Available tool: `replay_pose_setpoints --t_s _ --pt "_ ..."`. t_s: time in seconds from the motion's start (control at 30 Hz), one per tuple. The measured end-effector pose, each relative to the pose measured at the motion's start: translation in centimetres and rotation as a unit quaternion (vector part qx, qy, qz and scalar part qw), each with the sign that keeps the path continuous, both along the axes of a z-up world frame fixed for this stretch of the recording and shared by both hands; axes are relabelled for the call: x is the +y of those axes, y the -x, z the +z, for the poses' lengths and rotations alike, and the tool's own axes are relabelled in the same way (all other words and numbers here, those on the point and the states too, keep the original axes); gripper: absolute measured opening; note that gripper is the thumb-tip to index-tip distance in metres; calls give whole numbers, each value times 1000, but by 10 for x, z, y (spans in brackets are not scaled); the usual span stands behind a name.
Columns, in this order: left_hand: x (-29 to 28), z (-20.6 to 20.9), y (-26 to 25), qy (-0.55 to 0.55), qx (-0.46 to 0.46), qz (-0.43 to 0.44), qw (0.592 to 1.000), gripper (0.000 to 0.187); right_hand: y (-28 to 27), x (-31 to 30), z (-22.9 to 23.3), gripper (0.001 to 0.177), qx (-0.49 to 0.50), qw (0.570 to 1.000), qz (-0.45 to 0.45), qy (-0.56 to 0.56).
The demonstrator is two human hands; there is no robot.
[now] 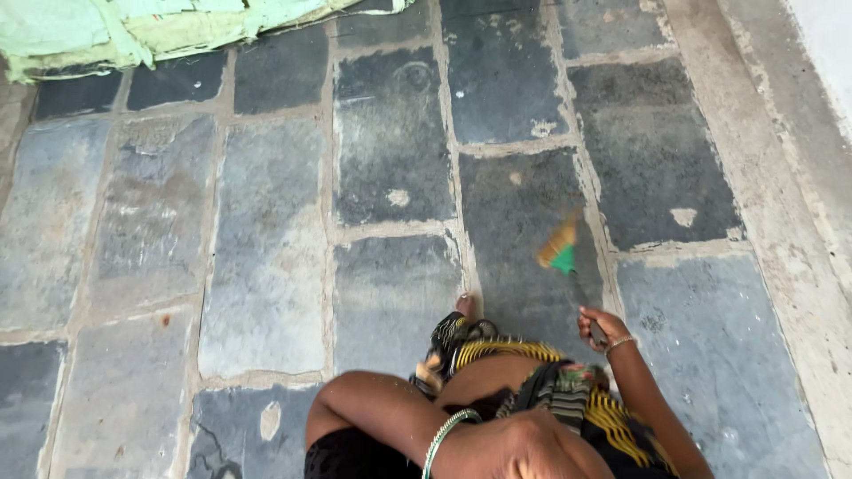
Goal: The person sweeps debris and leaves across a stone patio and dirt ground using a handheld broom, eventually gathering burnt material near a bed.
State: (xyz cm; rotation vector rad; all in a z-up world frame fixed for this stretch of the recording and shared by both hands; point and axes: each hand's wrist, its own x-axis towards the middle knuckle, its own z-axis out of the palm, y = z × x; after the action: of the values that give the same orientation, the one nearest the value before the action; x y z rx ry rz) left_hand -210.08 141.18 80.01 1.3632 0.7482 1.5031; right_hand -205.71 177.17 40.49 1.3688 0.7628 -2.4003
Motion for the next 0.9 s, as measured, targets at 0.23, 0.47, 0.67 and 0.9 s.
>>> replay_pose_setpoints --t_s 0.23,0.47,0.67,0.9 --pt "40 19 167 16 -128 44 991 20 133 54 11 18 16 995 90 34" --pt "88 -62 317 196 -281 334 878 18 256 127 -11 18 -56 989 118 -63" --pt "104 -118 424 176 -322 524 768 20 406 210 -47 23 -27 963 246 -105" --pt "140 -83 545 51 -313 668 673 22 615 212 4 24 11 884 402 -238"
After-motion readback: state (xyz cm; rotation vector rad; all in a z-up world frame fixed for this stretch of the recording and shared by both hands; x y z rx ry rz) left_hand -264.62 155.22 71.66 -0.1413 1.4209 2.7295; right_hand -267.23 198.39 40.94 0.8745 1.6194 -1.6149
